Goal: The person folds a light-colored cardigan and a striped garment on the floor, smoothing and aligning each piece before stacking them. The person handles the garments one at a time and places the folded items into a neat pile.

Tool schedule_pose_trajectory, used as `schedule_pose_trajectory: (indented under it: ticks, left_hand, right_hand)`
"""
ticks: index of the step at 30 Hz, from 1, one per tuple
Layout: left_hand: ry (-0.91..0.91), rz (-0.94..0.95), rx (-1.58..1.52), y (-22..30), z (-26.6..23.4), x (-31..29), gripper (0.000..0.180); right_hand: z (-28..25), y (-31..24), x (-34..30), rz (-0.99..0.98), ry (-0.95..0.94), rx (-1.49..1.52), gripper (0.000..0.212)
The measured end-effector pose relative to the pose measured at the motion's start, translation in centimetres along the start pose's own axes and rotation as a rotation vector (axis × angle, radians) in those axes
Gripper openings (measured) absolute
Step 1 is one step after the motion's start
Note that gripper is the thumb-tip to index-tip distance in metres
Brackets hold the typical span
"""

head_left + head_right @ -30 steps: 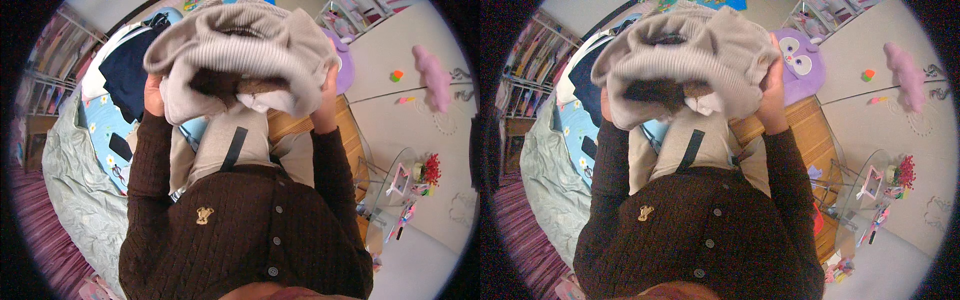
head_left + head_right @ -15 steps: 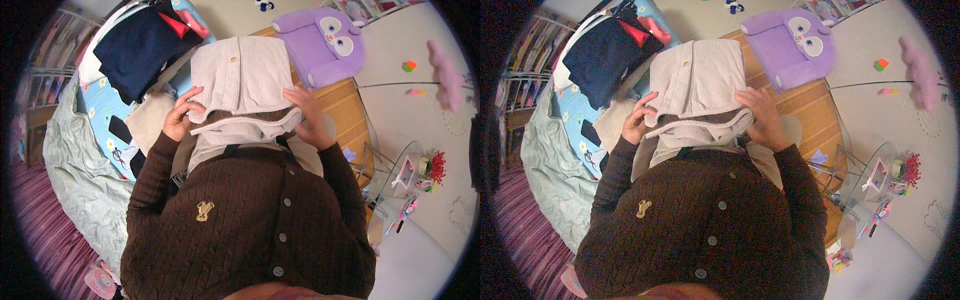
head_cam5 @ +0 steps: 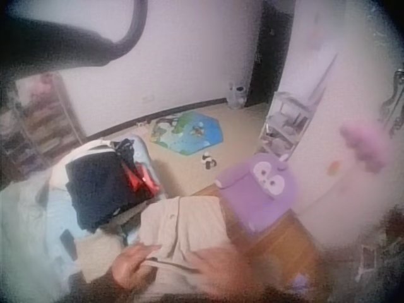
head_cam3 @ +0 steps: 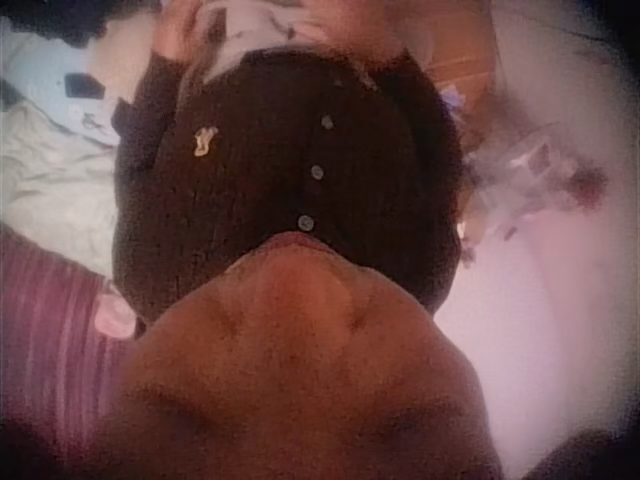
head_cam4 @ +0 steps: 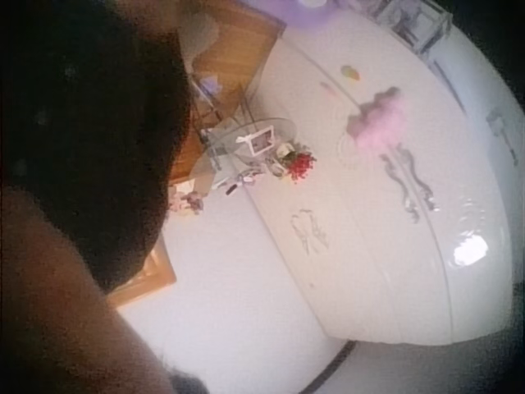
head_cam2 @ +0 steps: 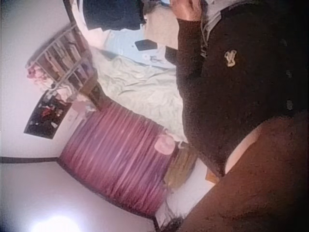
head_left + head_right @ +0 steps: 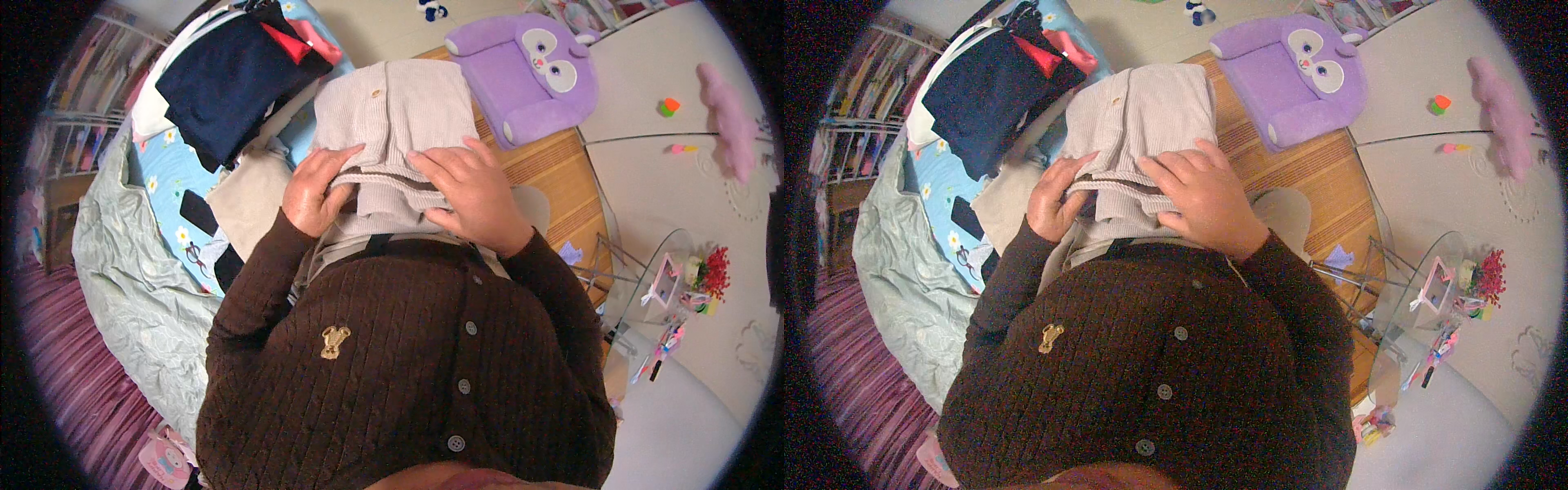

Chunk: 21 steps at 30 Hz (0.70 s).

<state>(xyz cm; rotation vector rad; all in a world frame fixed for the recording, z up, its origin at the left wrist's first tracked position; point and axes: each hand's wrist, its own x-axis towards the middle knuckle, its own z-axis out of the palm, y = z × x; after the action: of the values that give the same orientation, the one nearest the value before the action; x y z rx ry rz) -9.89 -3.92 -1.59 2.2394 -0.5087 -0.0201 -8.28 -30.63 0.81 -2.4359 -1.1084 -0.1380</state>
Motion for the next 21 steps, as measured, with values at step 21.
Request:
schedule_pose_trajectory:
  ticks: [21]
  left_hand:
    - [-0.334, 0.080, -0.111, 1.3, 0.7, -2.3, 0.045]
  right_hand:
    - [1.6, 0.8, -2.2, 0.130, -0.231, 0.519, 0.028]
